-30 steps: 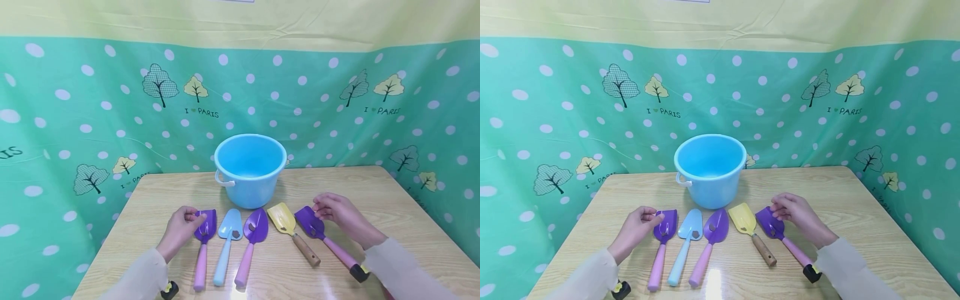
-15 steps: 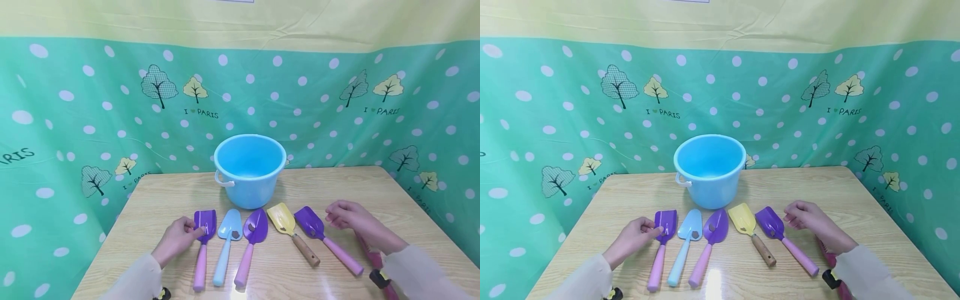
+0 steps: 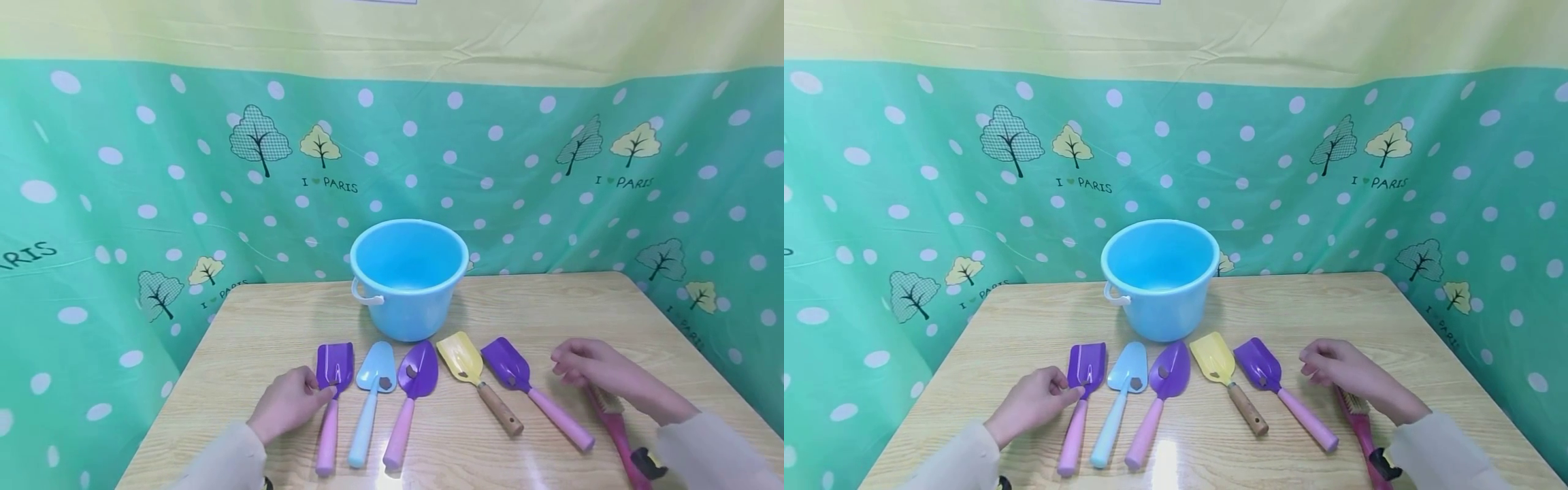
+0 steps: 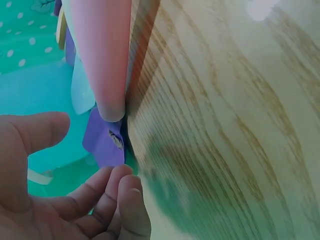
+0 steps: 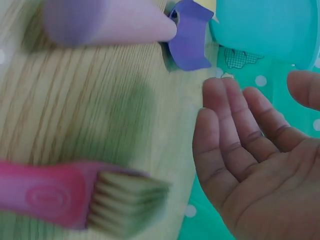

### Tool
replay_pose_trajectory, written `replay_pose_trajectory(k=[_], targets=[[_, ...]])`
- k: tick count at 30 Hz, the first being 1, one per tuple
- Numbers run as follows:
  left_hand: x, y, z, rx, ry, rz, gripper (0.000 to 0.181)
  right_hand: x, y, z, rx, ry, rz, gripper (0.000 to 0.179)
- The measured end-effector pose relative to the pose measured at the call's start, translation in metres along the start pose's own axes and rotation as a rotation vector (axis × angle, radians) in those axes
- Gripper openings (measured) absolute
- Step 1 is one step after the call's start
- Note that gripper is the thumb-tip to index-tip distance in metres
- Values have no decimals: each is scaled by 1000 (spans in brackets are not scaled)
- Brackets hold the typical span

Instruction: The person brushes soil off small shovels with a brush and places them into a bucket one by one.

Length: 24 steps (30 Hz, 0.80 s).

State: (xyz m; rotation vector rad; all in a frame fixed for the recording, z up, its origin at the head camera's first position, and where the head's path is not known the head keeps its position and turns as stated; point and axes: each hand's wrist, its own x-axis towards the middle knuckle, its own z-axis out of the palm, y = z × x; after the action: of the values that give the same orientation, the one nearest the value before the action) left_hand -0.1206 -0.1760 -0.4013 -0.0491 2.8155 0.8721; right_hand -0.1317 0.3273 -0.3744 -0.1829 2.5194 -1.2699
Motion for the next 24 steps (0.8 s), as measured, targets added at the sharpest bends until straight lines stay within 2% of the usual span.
replay_pose_trajectory(k=[9, 16, 24], targets=[[1, 1, 1, 32, -17, 10, 35, -16, 1, -13, -156, 22, 41, 44], [2, 0, 4, 35, -39, -19, 30, -28, 12, -28, -336, 56, -20, 34], [2, -1, 11, 52, -31, 1, 30, -39, 29, -37, -466, 57, 89, 37]])
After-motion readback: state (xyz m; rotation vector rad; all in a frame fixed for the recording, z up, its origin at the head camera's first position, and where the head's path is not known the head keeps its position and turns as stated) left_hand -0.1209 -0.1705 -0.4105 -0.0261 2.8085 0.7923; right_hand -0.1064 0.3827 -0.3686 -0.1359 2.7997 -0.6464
